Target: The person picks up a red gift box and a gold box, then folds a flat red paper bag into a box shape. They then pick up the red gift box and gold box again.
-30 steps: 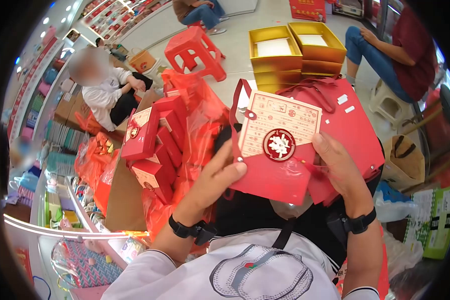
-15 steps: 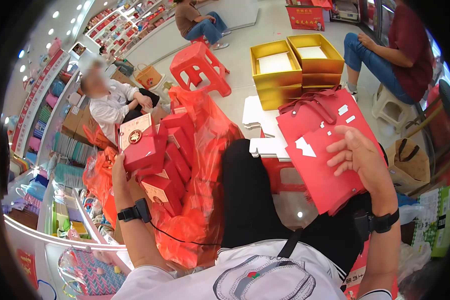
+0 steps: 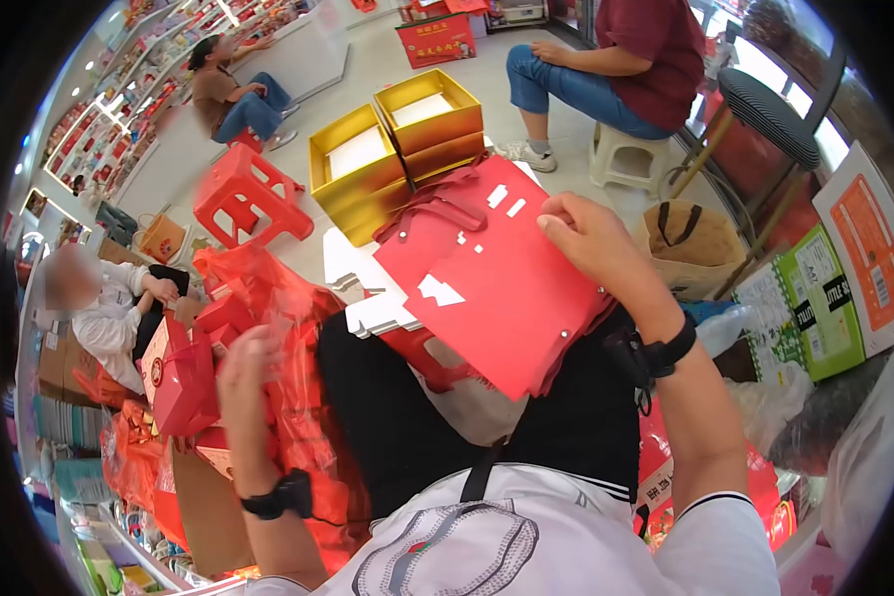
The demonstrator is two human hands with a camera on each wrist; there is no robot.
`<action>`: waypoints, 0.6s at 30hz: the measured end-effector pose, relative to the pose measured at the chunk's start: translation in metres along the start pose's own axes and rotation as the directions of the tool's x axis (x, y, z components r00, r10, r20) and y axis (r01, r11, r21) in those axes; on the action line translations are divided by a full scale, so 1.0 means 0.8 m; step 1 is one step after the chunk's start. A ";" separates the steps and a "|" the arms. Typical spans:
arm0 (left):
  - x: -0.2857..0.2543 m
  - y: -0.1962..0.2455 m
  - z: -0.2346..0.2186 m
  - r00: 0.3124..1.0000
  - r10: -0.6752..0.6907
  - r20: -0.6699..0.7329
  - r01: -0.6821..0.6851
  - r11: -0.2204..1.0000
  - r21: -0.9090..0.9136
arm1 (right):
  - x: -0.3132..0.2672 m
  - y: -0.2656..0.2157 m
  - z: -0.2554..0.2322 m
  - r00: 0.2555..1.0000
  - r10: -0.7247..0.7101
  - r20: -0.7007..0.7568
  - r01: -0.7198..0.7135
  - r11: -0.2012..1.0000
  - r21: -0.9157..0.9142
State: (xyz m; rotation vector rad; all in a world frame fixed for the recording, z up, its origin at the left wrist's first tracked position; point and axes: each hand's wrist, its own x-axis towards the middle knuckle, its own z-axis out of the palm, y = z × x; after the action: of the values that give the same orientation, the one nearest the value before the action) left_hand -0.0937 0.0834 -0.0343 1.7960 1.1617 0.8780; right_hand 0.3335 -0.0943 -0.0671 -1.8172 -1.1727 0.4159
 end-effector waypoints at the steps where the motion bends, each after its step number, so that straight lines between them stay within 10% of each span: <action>1: -0.006 0.012 0.036 0.987 -0.026 0.160 0.039 0.996 -0.078 | -0.002 0.005 0.001 0.999 -0.027 -0.029 0.024 0.995 -0.099; 7: 0.004 -0.006 0.180 0.883 -0.073 0.463 0.149 0.980 -0.130 | -0.022 0.028 -0.012 0.965 -0.171 -0.197 0.068 0.894 -0.443; 18: 0.002 -0.007 0.214 0.965 0.027 0.262 0.015 0.988 -0.154 | -0.044 0.039 -0.006 0.976 -0.110 -0.188 0.026 0.915 -0.402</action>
State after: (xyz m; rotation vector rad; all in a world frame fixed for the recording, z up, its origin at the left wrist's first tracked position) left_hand 0.0524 0.0431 -0.1134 1.7284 0.8942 0.6875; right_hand 0.3368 -0.1310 -0.0969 -2.0979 -1.2322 -0.0644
